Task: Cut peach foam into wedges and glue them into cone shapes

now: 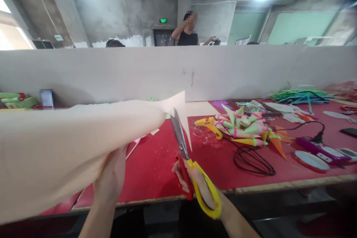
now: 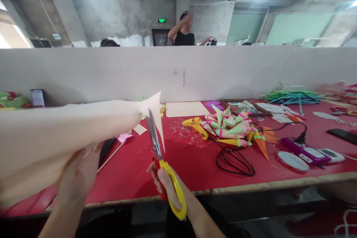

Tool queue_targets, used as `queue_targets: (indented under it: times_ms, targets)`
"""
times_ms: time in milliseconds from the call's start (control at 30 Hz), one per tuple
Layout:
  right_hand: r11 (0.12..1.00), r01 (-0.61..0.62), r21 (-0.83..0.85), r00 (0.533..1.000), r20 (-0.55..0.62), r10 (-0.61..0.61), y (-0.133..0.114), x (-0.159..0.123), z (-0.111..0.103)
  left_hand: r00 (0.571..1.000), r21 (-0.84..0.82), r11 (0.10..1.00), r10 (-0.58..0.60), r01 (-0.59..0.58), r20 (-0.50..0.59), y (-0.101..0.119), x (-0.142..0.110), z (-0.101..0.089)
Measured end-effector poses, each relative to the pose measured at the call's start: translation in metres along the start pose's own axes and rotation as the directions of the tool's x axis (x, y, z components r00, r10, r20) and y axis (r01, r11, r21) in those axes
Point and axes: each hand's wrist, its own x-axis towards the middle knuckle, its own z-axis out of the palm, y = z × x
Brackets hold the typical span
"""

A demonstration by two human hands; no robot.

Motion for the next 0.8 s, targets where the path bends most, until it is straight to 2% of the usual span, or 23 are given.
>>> queue_targets:
  times_ms: [100,333,433,600,800]
  targets:
    - [0.996,-0.066,0.051,0.993,0.1,0.061,-0.002,-0.001,-0.001,0.995,-0.056,0.994,0.097,-0.094,0.04,0.008,0.008,-0.001]
    - [0.964,-0.231,0.134,0.965,0.161,0.208,-0.002,-0.003,-0.001,0.995,-0.175,0.979,0.102,-0.103,-0.015,0.016,0.004,-0.014]
    - [0.963,-0.252,0.092,0.958,0.16,0.236,-0.006,-0.007,-0.004,0.994,-0.182,0.977,0.109,-0.11,-0.017,0.018,0.001,-0.017]
    - [0.97,-0.24,-0.035,0.942,0.233,0.242,-0.006,-0.012,-0.015,0.979,-0.159,0.968,0.202,-0.197,0.021,0.027,0.009,-0.01]
    - [0.983,-0.184,0.009,0.936,0.308,0.172,-0.005,-0.012,-0.014,0.988,-0.212,0.965,0.156,-0.151,0.004,0.032,0.031,-0.002]
